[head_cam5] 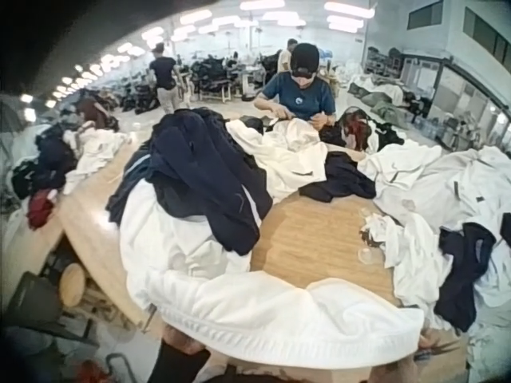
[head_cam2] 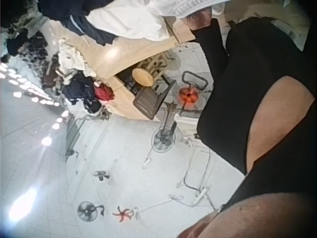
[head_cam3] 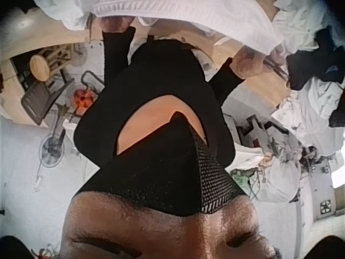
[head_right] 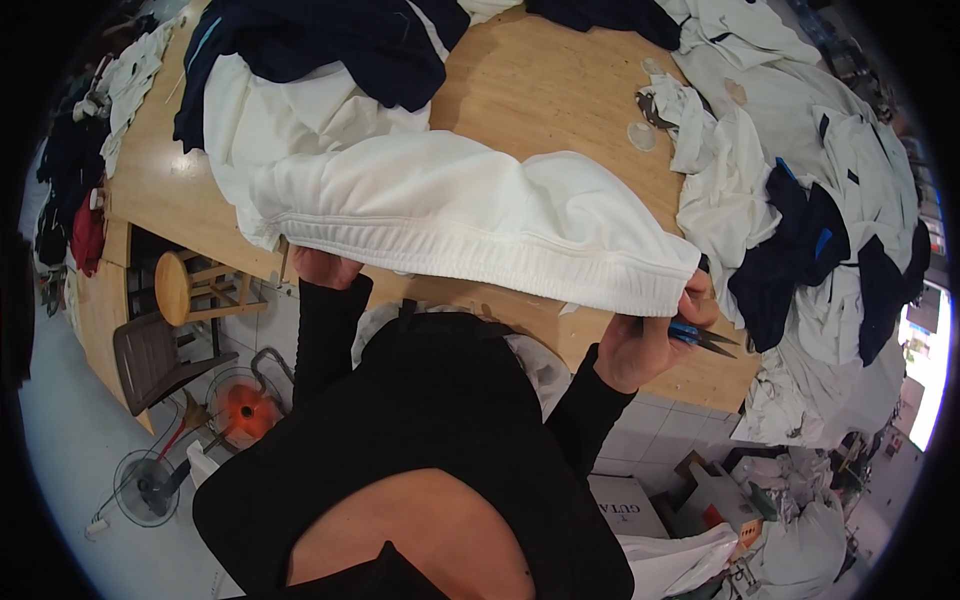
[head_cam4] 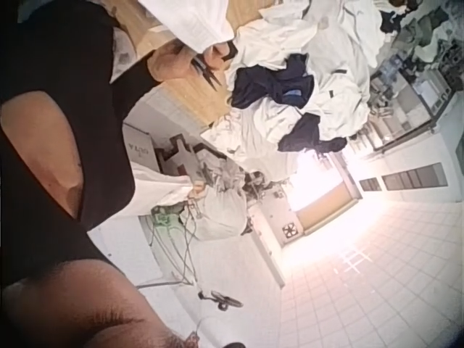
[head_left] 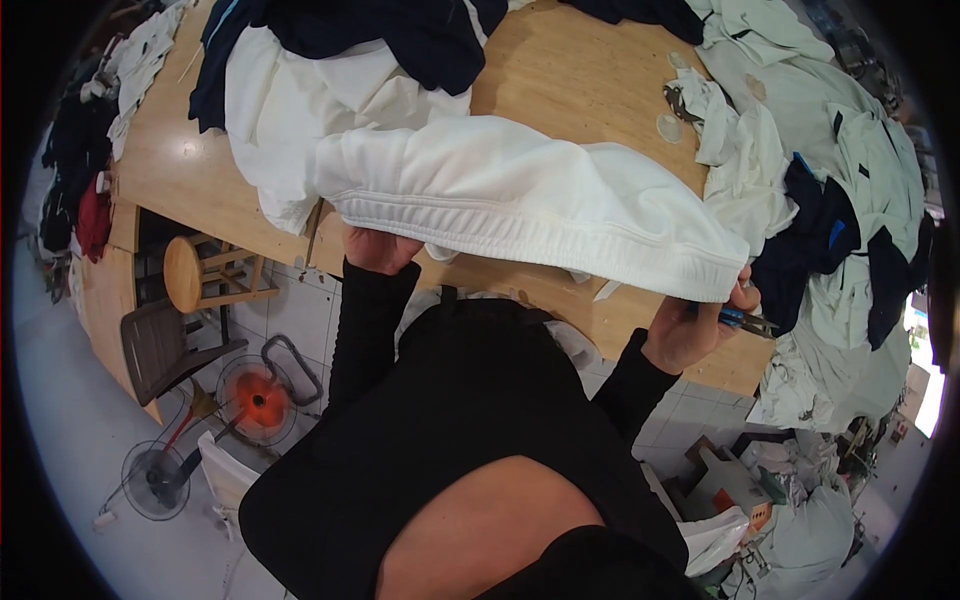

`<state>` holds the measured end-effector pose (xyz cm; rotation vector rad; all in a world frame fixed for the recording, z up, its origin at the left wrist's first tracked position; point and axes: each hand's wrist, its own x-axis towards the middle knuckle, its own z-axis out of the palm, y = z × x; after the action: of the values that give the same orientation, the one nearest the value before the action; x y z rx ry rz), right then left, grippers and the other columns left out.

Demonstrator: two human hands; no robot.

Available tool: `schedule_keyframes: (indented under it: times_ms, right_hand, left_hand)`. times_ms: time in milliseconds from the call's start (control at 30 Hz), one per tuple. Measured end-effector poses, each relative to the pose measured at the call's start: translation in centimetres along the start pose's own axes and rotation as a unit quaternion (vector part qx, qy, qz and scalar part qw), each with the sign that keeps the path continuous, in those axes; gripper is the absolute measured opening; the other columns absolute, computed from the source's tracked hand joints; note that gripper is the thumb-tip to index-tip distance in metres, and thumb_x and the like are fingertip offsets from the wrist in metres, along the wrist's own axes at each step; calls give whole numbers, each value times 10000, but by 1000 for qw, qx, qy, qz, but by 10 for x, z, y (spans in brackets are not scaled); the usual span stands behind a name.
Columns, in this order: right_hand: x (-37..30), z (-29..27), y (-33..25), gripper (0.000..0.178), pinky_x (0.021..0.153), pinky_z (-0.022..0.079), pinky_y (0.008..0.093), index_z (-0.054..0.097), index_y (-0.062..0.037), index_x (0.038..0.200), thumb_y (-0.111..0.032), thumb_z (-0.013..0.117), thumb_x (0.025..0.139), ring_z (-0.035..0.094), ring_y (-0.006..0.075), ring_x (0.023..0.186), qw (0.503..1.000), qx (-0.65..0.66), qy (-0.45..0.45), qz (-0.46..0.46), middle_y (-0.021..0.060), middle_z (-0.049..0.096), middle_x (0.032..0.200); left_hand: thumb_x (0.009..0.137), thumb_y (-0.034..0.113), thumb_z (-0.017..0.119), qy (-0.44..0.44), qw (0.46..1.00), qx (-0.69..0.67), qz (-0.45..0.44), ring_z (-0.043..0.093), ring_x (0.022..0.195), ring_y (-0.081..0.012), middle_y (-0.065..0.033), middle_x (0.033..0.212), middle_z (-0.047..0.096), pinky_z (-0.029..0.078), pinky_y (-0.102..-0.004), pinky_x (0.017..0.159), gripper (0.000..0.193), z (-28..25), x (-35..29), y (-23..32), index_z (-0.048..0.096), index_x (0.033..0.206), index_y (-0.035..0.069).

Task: Trimming excess threads from white and navy blue garments using thread snips.

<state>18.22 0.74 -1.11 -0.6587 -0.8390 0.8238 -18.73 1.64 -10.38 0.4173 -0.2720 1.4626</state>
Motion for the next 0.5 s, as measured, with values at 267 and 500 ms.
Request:
schedule_keyframes:
  times_ms: [267, 500]
  right_hand:
    - [0, -13, -1, 229, 1144, 537, 420, 628, -93, 1149, 52, 709, 992, 624, 217, 1300, 999, 28, -23, 26, 24, 609, 1383]
    - [-8, -10, -1, 209, 1065, 577, 379, 629, -67, 1195, -3, 717, 1016, 644, 219, 1271, 996, -41, -4, 82, 108, 623, 1386]
  left_hand:
    - [1132, 536, 424, 68, 993, 79, -47, 454, 1537, -366, -159, 1694, 426, 405, -561, 1252, 714, 20, 7, -4, 346, 1673, 78]
    - [1141, 460, 466, 158, 973, 156, -70, 524, 1480, -342, -146, 1631, 505, 448, -518, 1225, 630, 22, 5, -9, 426, 1616, 48]
